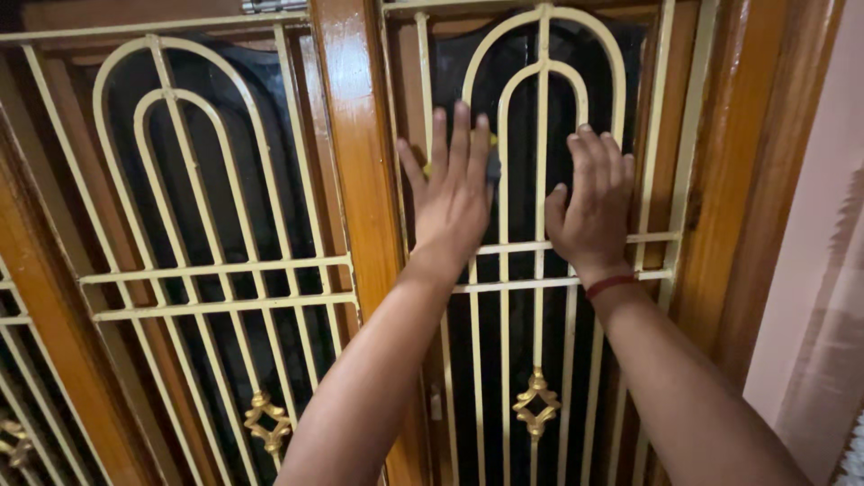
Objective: The person wipes the gold-painted metal grilles on a wooden window using a yellow cloth. They systematically clean the vertical bars, horizontal crossbars, and decorative elements, moving from the upper sections downward across both window panels.
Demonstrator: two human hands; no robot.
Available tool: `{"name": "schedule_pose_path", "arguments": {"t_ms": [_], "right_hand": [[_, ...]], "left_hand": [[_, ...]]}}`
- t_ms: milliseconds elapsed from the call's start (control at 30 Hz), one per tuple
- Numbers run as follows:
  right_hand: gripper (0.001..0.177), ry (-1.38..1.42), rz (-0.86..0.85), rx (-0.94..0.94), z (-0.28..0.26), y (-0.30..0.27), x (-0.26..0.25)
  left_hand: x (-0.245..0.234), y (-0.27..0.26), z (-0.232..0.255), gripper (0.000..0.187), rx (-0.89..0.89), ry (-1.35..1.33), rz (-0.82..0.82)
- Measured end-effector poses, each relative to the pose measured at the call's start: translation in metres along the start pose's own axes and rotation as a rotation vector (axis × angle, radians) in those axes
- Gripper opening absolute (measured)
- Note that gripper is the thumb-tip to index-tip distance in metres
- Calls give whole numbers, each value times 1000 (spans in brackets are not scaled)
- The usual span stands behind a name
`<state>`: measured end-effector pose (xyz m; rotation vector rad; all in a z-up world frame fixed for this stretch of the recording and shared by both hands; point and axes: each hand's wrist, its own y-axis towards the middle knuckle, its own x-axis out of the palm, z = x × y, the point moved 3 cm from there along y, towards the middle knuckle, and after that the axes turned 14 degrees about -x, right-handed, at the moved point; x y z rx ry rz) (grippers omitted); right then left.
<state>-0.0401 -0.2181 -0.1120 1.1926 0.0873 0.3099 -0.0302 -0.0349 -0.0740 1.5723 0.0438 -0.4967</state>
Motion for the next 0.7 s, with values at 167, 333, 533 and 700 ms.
{"name": "schedule_pose_path", "arguments": {"t_ms": [167,333,533,700], "right_hand": [[60,-4,-1,-15,-1,1,0],[59,22,12,-10,0,3,-3],[58,14,16,-2,-1,1,-3],[57,-3,1,15,2,2,3]], "left_hand": [[-3,-51,-8,57,141,-5,-42],[2,-43,-6,51,65,14,-195],[3,25,5,72,21,134,206],[7,46,3,56,-9,28,148]]}}
